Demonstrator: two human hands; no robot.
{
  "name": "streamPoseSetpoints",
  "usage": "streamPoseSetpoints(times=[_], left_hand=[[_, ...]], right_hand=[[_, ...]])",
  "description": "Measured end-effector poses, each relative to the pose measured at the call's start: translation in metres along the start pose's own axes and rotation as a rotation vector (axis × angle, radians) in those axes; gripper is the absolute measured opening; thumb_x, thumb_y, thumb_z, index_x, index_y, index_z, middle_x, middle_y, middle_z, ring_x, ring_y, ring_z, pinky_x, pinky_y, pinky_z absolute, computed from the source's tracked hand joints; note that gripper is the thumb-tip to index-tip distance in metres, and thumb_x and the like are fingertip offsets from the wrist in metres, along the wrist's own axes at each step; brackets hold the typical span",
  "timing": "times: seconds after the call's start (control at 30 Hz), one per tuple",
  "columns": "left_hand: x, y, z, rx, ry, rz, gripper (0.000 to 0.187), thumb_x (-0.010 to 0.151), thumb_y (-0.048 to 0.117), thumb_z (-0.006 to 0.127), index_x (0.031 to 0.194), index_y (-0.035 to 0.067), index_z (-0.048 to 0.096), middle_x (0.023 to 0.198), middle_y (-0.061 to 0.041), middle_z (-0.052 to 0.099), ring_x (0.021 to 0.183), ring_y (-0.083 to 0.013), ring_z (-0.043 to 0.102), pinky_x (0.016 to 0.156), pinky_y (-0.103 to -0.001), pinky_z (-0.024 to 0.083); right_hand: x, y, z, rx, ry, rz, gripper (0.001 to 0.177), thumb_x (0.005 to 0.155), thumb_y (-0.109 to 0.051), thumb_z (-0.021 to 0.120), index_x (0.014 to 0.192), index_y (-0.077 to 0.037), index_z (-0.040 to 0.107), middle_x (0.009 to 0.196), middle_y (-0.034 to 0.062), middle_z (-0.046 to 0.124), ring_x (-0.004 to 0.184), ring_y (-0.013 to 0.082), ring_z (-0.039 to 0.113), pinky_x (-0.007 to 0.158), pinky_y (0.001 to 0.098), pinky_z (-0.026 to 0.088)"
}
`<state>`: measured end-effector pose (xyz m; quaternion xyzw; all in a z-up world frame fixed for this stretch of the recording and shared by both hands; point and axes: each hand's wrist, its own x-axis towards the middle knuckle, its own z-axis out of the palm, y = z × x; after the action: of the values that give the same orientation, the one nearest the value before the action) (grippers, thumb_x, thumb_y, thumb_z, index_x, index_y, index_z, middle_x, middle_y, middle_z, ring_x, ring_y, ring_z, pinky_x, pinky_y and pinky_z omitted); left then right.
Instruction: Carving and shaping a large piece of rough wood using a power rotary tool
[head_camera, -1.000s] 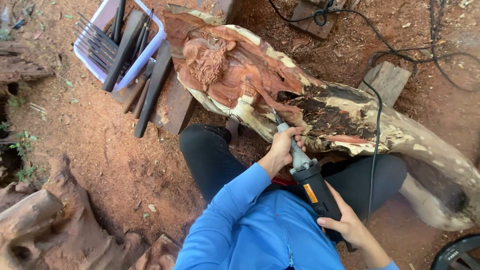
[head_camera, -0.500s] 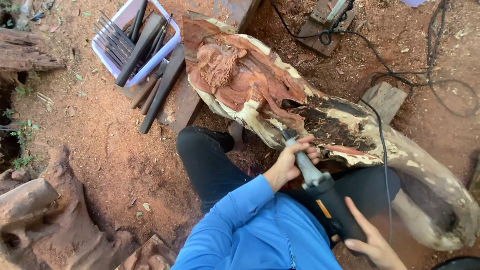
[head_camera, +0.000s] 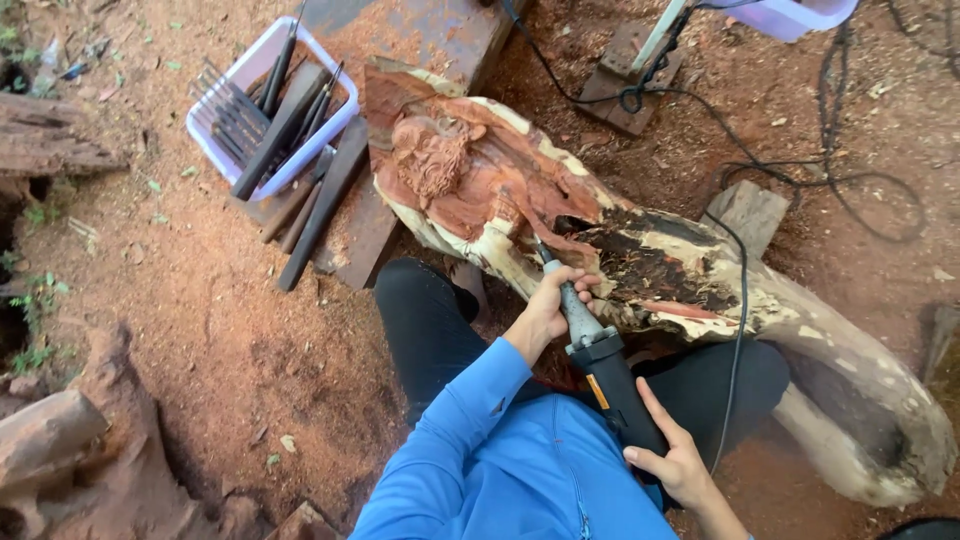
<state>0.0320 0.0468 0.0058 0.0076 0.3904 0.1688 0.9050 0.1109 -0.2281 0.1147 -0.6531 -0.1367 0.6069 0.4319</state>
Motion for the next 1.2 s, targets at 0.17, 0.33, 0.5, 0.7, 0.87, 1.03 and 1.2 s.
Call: streamPoseSetpoints(times=[0.17, 0.33, 0.5, 0.7, 0.87, 1.03, 1.2], left_hand=[[0.003, -0.008, 0.006, 0.024, 0.027, -0.003, 0.028, 0.091, 0.010, 0.053, 0.109, -0.009, 0.064, 0.066, 0.001, 0.051, 0.057, -0.0114, 0.050, 0.058, -0.030, 0.049], [0.011, -0.021, 0.007, 0.038, 0.057, 0.016, 0.032, 0.093, 0.009, 0.051, 0.119, -0.008, 0.061, 0.068, 0.000, 0.051, 0.060, -0.0121, 0.051, 0.058, -0.028, 0.049], [0.020, -0.031, 0.007, 0.012, -0.013, 0.013, 0.020, 0.096, 0.010, 0.049, 0.107, -0.004, 0.060, 0.087, -0.009, 0.062, 0.071, -0.0181, 0.060, 0.064, -0.035, 0.055], [0.018, -0.035, 0.010, 0.027, 0.029, 0.008, 0.024, 0.098, 0.019, 0.061, 0.119, 0.006, 0.057, 0.109, -0.009, 0.072, 0.095, -0.0210, 0.071, 0.078, -0.039, 0.057], [0.017, -0.040, 0.021, 0.170, 0.175, 0.058, 0.024, 0.089, 0.016, 0.064, 0.107, 0.001, 0.069, 0.106, -0.007, 0.068, 0.091, -0.0176, 0.062, 0.081, -0.033, 0.051], [0.015, -0.045, 0.026, 0.183, 0.206, 0.083, 0.013, 0.088, 0.013, 0.071, 0.083, 0.004, 0.064, 0.082, -0.004, 0.061, 0.069, -0.0168, 0.057, 0.067, -0.033, 0.053], [0.016, -0.049, 0.029, 0.165, 0.248, 0.094, 0.012, 0.089, 0.013, 0.069, 0.089, 0.003, 0.063, 0.086, -0.007, 0.062, 0.072, -0.0190, 0.058, 0.069, -0.034, 0.053]], right_hand=[[-0.003, 0.001, -0.012, 0.087, -0.034, -0.024, 0.105, 0.066, 0.008, 0.069, 0.162, -0.013, 0.033, 0.096, 0.0241, 0.079, 0.058, 0.0253, 0.064, 0.054, 0.0347, 0.050], [-0.010, -0.016, -0.027, 0.093, -0.041, -0.037, 0.105, 0.065, 0.009, 0.069, 0.161, -0.014, 0.033, 0.069, 0.0252, 0.076, 0.050, 0.0277, 0.063, 0.046, 0.0353, 0.047], [-0.016, -0.036, -0.053, 0.109, -0.063, 0.048, 0.104, 0.066, 0.009, 0.068, 0.161, -0.018, 0.038, 0.075, 0.0263, 0.074, 0.050, 0.0311, 0.063, 0.048, 0.0377, 0.044], [-0.017, -0.065, -0.064, 0.024, -0.069, 0.104, 0.103, 0.066, 0.006, 0.067, 0.161, -0.020, 0.036, 0.060, 0.0259, 0.071, 0.045, 0.0292, 0.059, 0.035, 0.0347, 0.037], [-0.020, -0.074, -0.069, 0.040, -0.054, 0.181, 0.102, 0.067, 0.002, 0.067, 0.161, -0.025, 0.037, 0.051, 0.0262, 0.065, 0.036, 0.0280, 0.049, 0.032, 0.0352, 0.029], [-0.020, -0.070, -0.077, 0.060, -0.048, 0.208, 0.101, 0.067, 0.000, 0.066, 0.161, -0.025, 0.037, 0.050, 0.0257, 0.064, 0.036, 0.0277, 0.048, 0.032, 0.0363, 0.029], [-0.020, -0.069, -0.082, 0.043, -0.057, 0.202, 0.102, 0.067, 0.001, 0.067, 0.161, -0.024, 0.037, 0.054, 0.0275, 0.066, 0.041, 0.0296, 0.054, 0.033, 0.0371, 0.034]])
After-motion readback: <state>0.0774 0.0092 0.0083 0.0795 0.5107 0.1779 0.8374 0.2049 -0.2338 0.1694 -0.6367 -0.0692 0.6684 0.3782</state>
